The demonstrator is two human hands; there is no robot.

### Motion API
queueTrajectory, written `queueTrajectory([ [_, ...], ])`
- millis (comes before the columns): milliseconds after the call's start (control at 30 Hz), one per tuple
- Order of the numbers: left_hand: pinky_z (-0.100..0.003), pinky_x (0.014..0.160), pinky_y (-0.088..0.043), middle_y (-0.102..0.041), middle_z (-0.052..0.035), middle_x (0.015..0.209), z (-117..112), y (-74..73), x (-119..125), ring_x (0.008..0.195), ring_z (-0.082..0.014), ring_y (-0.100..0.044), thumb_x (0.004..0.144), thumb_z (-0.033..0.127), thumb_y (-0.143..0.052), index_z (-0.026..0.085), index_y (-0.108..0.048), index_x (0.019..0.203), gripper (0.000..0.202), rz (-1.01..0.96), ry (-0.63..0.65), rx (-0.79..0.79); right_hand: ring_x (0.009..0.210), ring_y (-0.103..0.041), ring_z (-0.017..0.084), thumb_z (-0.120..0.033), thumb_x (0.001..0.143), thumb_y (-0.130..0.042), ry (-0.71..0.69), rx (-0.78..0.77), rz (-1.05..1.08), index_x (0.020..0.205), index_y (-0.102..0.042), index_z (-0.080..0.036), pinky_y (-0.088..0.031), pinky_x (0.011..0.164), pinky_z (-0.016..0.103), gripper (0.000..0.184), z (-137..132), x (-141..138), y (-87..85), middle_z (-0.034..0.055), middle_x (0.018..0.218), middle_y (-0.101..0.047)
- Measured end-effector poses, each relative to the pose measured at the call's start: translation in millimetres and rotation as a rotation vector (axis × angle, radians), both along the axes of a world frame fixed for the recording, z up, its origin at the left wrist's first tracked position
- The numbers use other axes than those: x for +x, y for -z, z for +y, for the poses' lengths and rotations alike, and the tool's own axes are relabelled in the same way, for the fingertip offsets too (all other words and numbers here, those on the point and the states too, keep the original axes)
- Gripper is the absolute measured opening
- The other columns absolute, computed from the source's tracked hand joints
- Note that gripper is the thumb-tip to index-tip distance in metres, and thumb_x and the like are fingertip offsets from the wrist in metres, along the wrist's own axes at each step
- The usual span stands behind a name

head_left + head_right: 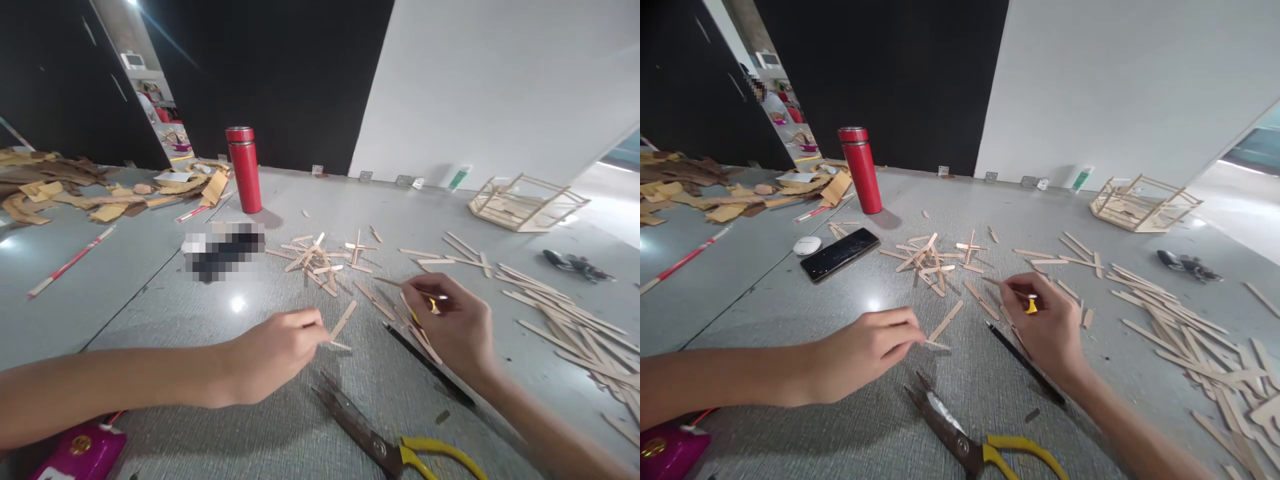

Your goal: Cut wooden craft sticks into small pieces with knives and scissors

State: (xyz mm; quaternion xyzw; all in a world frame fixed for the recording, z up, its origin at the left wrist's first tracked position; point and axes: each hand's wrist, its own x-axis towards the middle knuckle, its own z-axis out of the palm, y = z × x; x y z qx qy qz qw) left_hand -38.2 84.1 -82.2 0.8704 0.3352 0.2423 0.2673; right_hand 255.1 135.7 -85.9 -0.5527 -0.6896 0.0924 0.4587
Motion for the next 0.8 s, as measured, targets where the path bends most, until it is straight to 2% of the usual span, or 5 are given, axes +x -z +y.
queueTrajectory([
  [167,-0.030,0.075,-0.054,-0.068,-0.0088,0.103,-3.1,5.8,-0.7,0.086,-0.0183,-0.066,0.098,0.001,-0.048,0.017,-0.074,0.107,0.032,0.064,0.066,-0.006,0.044,-0.053,0.014,-0.044,0.099,-0.061,-0.024,-0.068,0.101,0.080,-0.062,-0.026,-0.040,0.041,0.025,0.027,-14.8,-8.6,-16.0,-0.0043,0.054,-0.056],
  [333,-0.037,0.090,-0.053,-0.073,-0.0072,0.098,2.7,8.2,5.6,0.099,-0.0232,-0.066,0.102,0.012,-0.058,0.018,-0.076,0.101,0.018,0.087,0.066,-0.008,0.034,-0.048,0.010,-0.051,0.103,-0.057,-0.223,-0.252,0.139,0.078,-0.065,-0.024,-0.038,0.034,0.022,0.037,-37.0,-23.5,-25.7,-0.0033,0.050,-0.062],
  [500,-0.039,0.097,-0.053,-0.074,-0.0053,0.108,24.0,-2.7,1.1,0.103,-0.0222,-0.066,0.100,0.009,-0.060,0.023,-0.073,0.119,0.028,0.113,0.108,-0.055,0.033,-0.047,0.010,-0.049,0.103,-0.057,-0.318,-0.309,0.159,0.081,-0.066,-0.024,-0.038,0.034,0.024,0.035,-46.3,-33.1,-32.2,-0.0041,0.049,-0.059],
  [667,-0.050,0.112,-0.044,-0.063,0.0003,0.138,43.0,-7.6,-10.3,0.127,-0.0285,-0.055,0.090,0.008,-0.072,0.045,-0.072,0.128,0.053,0.150,0.252,-0.090,0.041,-0.040,0.011,-0.042,0.094,-0.071,-0.282,-0.243,0.113,0.075,-0.061,-0.026,-0.030,0.036,0.025,0.027,-46.6,-36.1,-35.4,-0.0060,0.053,-0.048],
  [800,-0.050,0.111,-0.043,-0.064,-0.0029,0.136,44.7,-0.3,-10.4,0.126,-0.0290,-0.054,0.091,0.016,-0.076,0.040,-0.077,0.120,0.038,0.110,0.223,-0.104,0.037,-0.047,0.011,-0.047,0.104,-0.055,-0.372,-0.421,0.264,0.093,-0.069,-0.025,-0.037,0.036,0.025,0.028,-42.8,-33.8,-35.7,-0.0038,0.053,-0.059],
])
